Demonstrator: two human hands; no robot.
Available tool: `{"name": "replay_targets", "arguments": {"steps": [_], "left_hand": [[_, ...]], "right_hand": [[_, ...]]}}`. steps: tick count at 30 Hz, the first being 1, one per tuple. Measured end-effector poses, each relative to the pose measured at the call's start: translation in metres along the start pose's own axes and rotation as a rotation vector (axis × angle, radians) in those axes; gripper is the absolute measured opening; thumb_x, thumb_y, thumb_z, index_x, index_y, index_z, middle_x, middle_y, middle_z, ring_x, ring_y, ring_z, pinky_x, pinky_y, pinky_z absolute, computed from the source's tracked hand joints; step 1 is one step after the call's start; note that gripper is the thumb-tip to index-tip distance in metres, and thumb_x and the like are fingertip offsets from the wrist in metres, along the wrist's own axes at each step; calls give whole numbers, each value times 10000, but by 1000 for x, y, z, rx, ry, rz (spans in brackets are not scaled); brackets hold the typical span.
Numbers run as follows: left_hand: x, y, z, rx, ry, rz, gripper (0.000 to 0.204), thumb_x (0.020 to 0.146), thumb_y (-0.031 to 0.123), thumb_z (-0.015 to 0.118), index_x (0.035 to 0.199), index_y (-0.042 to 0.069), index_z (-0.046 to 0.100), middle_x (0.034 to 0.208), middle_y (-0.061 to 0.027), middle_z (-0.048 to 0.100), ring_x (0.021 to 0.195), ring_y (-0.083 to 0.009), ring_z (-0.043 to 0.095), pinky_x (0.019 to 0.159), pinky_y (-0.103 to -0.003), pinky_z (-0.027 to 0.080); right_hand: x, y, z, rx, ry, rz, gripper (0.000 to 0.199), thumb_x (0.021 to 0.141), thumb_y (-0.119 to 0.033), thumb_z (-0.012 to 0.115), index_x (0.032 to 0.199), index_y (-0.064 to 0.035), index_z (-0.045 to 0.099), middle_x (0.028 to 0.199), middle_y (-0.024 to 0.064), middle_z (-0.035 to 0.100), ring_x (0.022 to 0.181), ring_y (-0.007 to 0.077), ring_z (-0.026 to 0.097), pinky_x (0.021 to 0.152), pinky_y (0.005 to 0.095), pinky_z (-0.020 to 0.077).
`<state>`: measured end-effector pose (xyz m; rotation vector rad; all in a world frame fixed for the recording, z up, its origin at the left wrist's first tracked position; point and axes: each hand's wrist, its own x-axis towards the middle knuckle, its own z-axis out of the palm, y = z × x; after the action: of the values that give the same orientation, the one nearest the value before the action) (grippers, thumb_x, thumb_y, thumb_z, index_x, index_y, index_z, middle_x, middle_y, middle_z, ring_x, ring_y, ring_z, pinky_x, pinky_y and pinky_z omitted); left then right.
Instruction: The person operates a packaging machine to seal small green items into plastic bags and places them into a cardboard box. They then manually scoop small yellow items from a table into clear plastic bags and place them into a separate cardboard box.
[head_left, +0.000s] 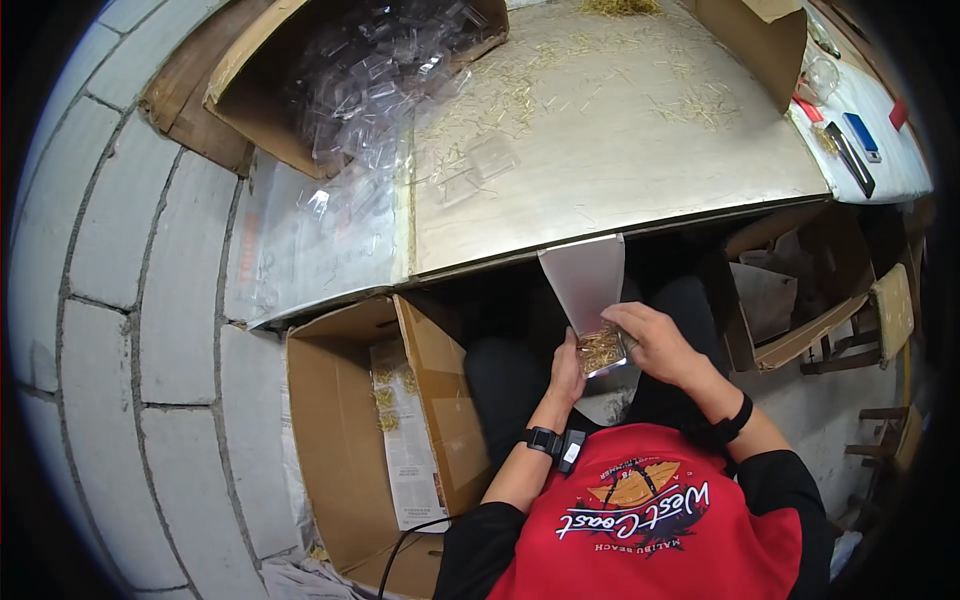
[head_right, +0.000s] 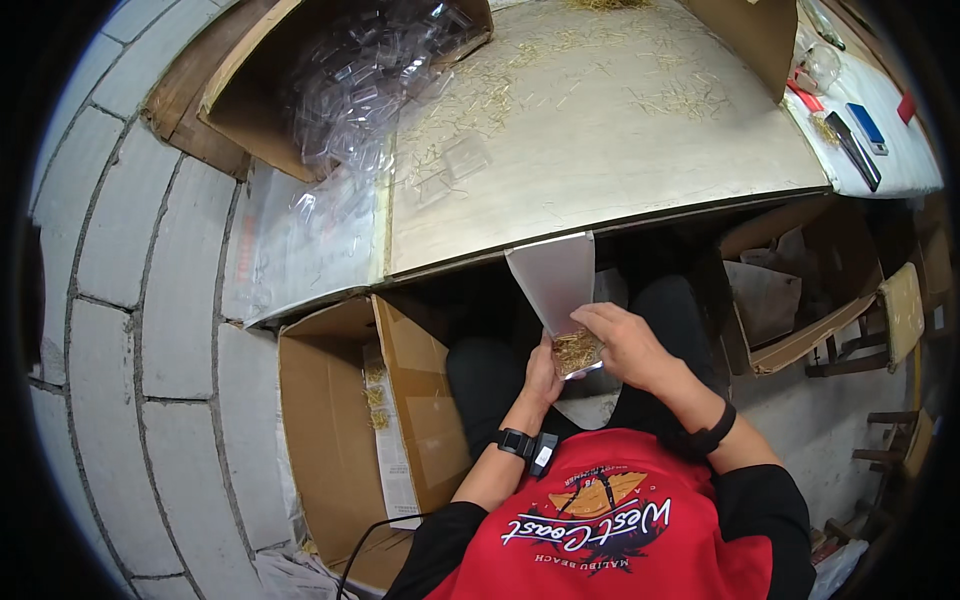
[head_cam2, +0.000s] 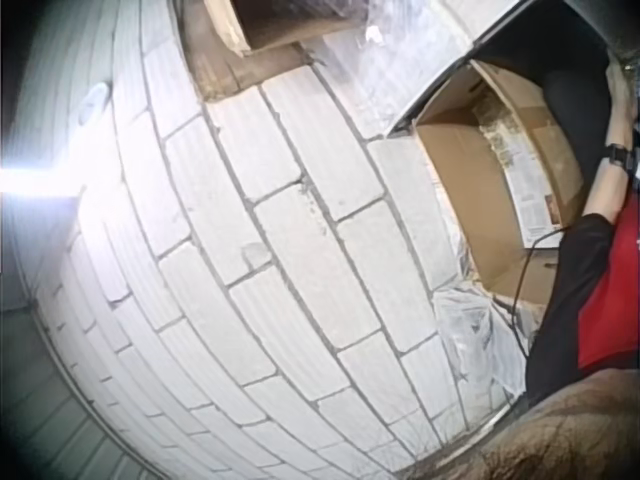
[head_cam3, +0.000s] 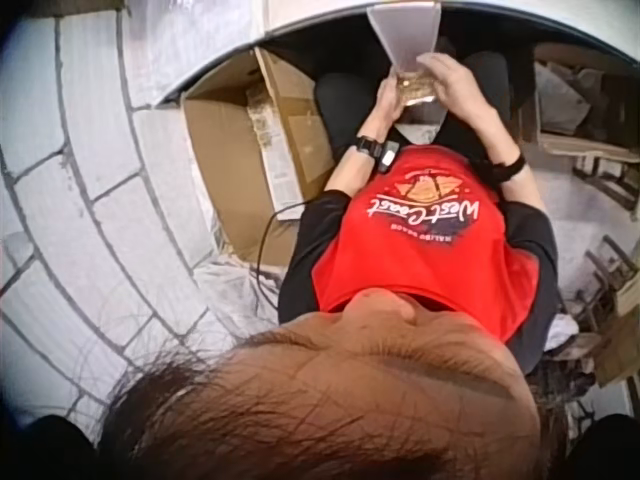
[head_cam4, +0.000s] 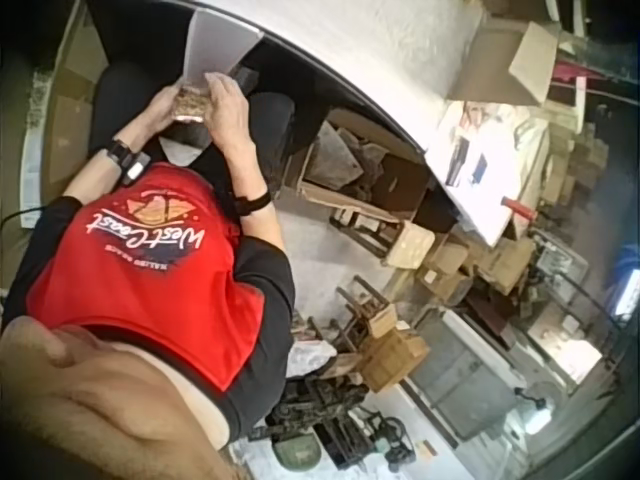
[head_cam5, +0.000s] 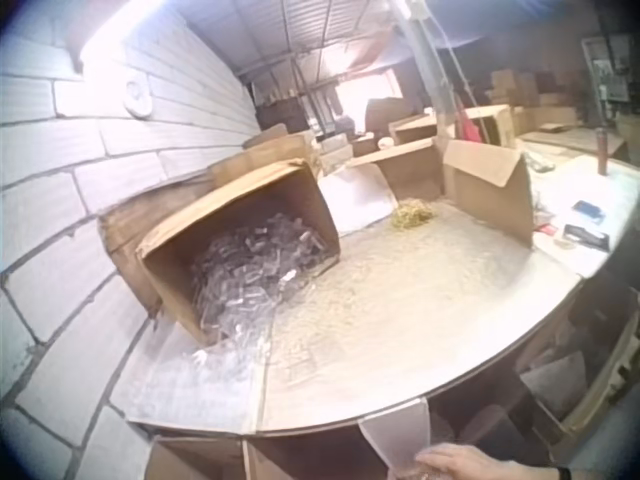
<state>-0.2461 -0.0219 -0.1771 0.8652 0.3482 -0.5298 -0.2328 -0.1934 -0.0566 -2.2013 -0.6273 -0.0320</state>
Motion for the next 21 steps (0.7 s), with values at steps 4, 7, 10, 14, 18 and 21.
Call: {"name": "replay_targets", "arguments": {"steps": [4,7,10,14,18,21], "left_hand": [[4,-15,-10,9,36,57,490,957,450,360,1083,15,550,930,-85,634,759,-187,654,554,-328,563],[-5,-14,-12,-13,42,36,392,959,363,414,1060,15,564,903,-73,632,742,-172,647,575,-299,551],[-21,-7,-20,-3,-24,-28,329,951,287,450,1067,3,569,929,-77,633,778,-172,641,635,-297,545],[-41,9,-20,43,-47,-12,307,935,243,484,1082,-14,569,958,-86,630,837,-173,633,698,-316,542],[-50,28,-4,-24,66,58,369,961,316,432,1059,-15,563,950,-85,623,853,-165,620,740,-298,521],[-56,44,7,-38,88,150,415,974,370,385,1037,-1,560,952,-78,613,869,-153,604,767,-286,499]], "right_hand": [[-11,-1,30,18,-231,25,440,699,82,508,1134,20,524,1166,196,530,1090,363,508,918,396,439],[-16,8,43,-10,-258,-32,381,706,40,549,1086,9,554,1118,183,556,1045,352,532,881,391,457],[-10,5,32,88,-246,-29,346,702,24,568,1046,0,572,1074,179,573,1001,346,554,852,391,469],[-8,-7,15,94,-69,-47,442,717,7,571,1155,-4,513,1153,190,541,1076,353,525,896,390,451],[-12,-19,36,-178,-238,-258,584,832,-256,580,1303,29,388,1349,204,399,1286,326,354,1065,450,261],[-13,-26,45,-412,-272,-340,619,837,-291,563,1325,34,362,1362,200,388,1289,335,350,1065,447,261]]}}
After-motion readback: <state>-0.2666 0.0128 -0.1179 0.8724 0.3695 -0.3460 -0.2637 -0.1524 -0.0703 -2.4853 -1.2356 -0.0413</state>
